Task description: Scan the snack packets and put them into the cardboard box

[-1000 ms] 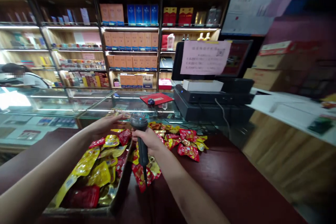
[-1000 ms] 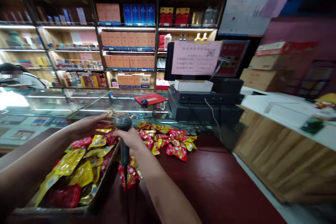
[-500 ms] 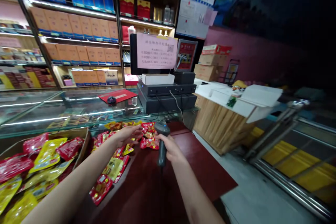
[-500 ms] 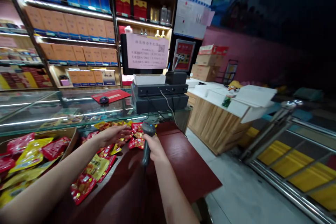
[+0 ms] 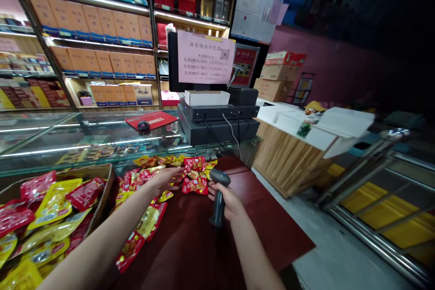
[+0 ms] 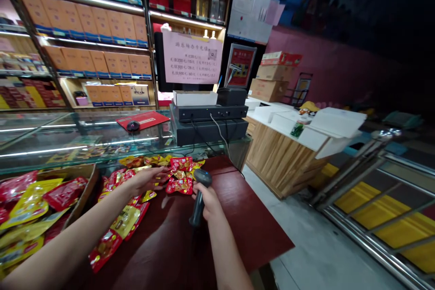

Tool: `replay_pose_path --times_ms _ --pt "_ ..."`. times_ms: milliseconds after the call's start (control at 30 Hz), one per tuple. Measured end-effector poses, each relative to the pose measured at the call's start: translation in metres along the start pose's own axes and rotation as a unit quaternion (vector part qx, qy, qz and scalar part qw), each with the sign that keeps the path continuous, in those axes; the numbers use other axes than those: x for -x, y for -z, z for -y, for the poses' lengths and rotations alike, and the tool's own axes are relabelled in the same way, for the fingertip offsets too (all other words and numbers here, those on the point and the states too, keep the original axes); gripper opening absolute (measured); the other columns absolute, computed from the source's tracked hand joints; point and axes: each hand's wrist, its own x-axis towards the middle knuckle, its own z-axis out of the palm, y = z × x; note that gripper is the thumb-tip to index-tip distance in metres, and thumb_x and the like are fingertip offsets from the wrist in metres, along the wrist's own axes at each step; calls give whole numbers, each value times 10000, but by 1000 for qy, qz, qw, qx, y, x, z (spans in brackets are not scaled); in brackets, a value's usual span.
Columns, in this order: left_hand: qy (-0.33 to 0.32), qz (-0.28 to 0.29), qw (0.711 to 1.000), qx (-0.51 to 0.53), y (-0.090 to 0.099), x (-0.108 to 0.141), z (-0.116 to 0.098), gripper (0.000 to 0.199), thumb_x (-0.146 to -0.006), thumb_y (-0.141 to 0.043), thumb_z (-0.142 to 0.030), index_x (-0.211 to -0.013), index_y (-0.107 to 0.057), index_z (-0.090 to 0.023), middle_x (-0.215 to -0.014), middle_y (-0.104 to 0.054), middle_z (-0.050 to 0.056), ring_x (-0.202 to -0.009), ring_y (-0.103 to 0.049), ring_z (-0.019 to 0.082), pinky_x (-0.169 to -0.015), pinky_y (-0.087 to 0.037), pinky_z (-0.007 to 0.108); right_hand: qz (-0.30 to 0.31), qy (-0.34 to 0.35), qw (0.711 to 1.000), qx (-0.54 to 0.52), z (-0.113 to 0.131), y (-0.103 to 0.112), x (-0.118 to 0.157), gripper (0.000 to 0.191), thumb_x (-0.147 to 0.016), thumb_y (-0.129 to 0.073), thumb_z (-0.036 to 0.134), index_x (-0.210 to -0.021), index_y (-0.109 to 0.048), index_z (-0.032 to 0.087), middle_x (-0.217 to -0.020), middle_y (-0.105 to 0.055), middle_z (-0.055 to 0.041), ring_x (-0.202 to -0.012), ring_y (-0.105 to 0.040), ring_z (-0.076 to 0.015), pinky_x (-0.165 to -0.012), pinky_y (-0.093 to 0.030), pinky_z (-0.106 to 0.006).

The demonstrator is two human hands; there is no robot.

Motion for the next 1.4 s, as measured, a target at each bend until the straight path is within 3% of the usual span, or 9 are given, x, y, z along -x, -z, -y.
replay_pose_path --times_ms 233,533,700,833,900,1067,1167,1267,1400 --pt "-21 0 999 -30 -6 -2 9 568 -654 -699 -518 -1121 -578 -218 -1331 -491 122 -1186 -473 262 -811 -477 332 -2 -6 1000 -19 -5 4 2 308 -569 -704 234 -862 -646 156 -835 -673 -38 -863 -637 -184 -802 -471 -312" --pt "-24 8 997 -69 -12 2 11 546 -630 -708 -530 -1034 -629 -172 -1242 -563 128 -1153 -490 252 -795 -465 317 13 -25 999 -36 -10 -8 4 247 -575 -699 169 -813 -639 138 -827 -670 -50 -797 -654 -174 -753 -514 -302" --pt "-12 97 986 -135 -17 14 10 549 -632 -739 -448 -1117 -631 -216 -1133 -638 84 -1041 -564 226 -767 -454 288 108 -40 989 -97 -14 -23 12 206 -612 -673 142 -810 -619 121 -855 -683 -91 -854 -671 -222 -829 -516 -361" --pt "-67 201 969 -125 -20 21 7 482 -600 -785 -282 -1061 -665 -209 -1162 -633 69 -1065 -567 206 -851 -430 262 159 -34 979 -123 -13 -37 20 179 -630 -653 146 -804 -615 120 -949 -677 -114 -980 -642 -256 -880 -497 -393" --pt "-78 216 967 -108 -18 21 6 437 -592 -785 -242 -1014 -678 -201 -1101 -660 66 -1026 -588 202 -831 -442 261 161 -21 980 -113 -11 -43 24 191 -618 -664 148 -801 -618 122 -972 -673 -115 -1010 -630 -267 -885 -492 -405" --pt "-38 113 990 -77 -1 10 2 340 -583 -787 -288 -879 -683 -156 -751 -679 38 -723 -633 174 -663 -493 284 143 17 987 -70 -5 -54 36 292 -576 -708 164 -855 -626 132 -994 -669 -101 -1025 -623 -271 -890 -482 -403" --pt "-47 33 998 -24 13 3 -4 329 -538 -817 -268 -795 -644 -155 -655 -635 -2 -597 -593 116 -581 -486 240 129 39 991 -22 -4 -59 45 328 -571 -723 197 -881 -624 154 -1027 -659 -86 -1001 -631 -250 -837 -502 -366" --pt "-73 -30 996 44 27 -1 -11 359 -498 -842 -251 -702 -558 -166 -575 -571 -52 -496 -533 66 -546 -474 214 117 45 991 53 -5 -66 55 332 -570 -717 258 -867 -612 153 -1007 -655 -87 -829 -672 -228 -643 -530 -323" --pt "-94 -63 989 95 41 -1 -19 407 -491 -848 -275 -715 -521 -182 -626 -594 -46 -527 -565 83 -559 -493 240 138 27 982 124 -12 -77 71 285 -583 -672 321 -785 -576 145 -755 -651 -42 -521 -618 -159 -401 -439 -244"
